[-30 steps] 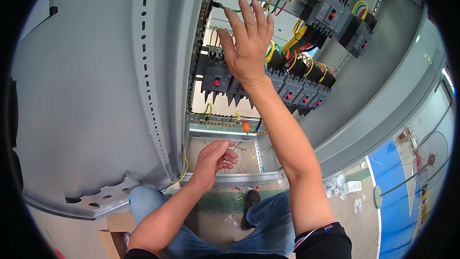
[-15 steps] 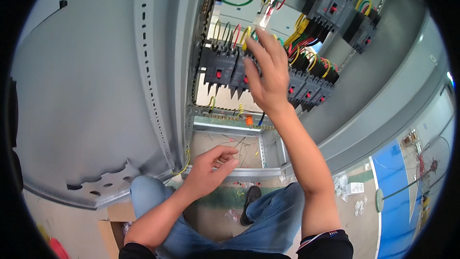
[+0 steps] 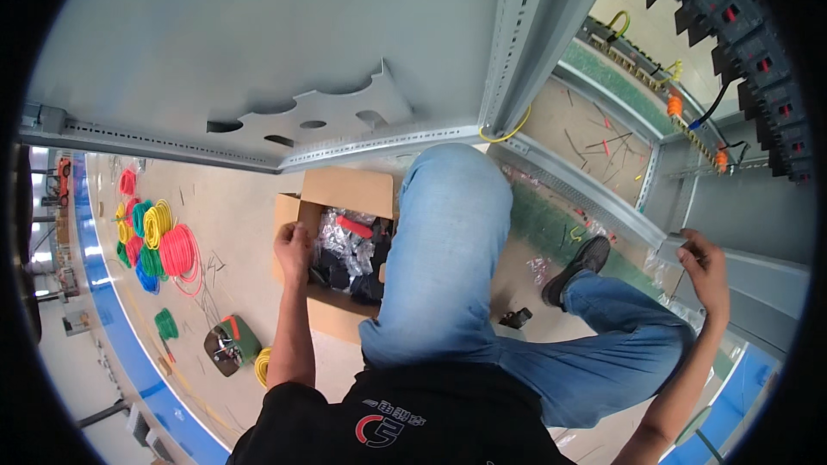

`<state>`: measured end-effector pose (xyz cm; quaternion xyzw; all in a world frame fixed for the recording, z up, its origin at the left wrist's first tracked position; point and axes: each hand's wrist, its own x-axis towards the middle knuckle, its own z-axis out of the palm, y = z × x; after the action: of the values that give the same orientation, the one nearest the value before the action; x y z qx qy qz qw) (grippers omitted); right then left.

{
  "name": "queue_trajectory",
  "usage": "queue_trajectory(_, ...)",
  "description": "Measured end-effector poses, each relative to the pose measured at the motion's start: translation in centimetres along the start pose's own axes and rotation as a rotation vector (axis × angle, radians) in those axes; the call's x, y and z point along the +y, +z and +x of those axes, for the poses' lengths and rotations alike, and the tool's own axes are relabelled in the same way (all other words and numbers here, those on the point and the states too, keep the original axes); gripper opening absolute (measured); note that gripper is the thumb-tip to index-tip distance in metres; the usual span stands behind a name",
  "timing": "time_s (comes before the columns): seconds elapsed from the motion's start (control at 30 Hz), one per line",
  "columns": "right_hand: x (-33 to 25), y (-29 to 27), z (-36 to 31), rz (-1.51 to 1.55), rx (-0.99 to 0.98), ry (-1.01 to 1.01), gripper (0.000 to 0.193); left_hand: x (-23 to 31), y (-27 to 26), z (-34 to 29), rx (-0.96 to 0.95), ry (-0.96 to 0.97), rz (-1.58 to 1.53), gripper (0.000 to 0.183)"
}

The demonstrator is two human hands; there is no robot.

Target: The person sits on the floor in front of an open electrical panel and installs small black components onto a row of circuit breakers. They repeatedly reach into a cardboard box to retrieve components and place them onto the breakers one by one.

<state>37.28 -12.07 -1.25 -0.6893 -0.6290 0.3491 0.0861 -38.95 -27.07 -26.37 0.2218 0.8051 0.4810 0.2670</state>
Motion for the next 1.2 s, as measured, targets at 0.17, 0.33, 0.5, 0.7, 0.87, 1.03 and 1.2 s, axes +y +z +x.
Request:
queue_trajectory(0.17, 0.0, 0.6, -1.1, 0.025, 0.006, -0.007, 0.036, -9.5, -0.5, -1.2, -0.169, 0.082, 0.478, 0.022)
queue_trajectory(0.33, 0.0, 1.1, -2.4, 0.016, -0.029, 0.026, 0.038, -10.0, 2.9, -4.7, -0.392, 0.076, 0.655, 0.036)
queue_trajectory(0.5, -0.9, 1.4, -3.0, 0.009, -0.023, 0.034, 0.039, -8.7, 7.1, -6.8, -0.348, 0.317, 0.802, 0.045)
queue_trajectory(0.7, -1.7, 1.9, -2.7, 0.016, 0.004, -0.015, 0.037, -12.4, 10.1, -5.0, -0.508, 0.349, 0.953, 0.038)
queue_trajectory(0.87, -1.3, 1.6, -2.7, 0.034, 0.033, -0.031, 0.033, -10.6, 9.9, -6.1, -0.535, 0.277, 0.997, 0.05)
queue_trajectory(1.03, -3.2, 1.7, -3.3, 0.059, 0.072, -0.055, 0.03, -13.8, 10.9, -5.6, -0.464, 0.341, 1.153, 0.064)
queue_trajectory(1.2, -5.1, 0.5, -3.5, 0.062, 0.061, -0.076, 0.032, -22.3, 8.6, -2.2, -0.511, 0.292, 0.775, 0.031)
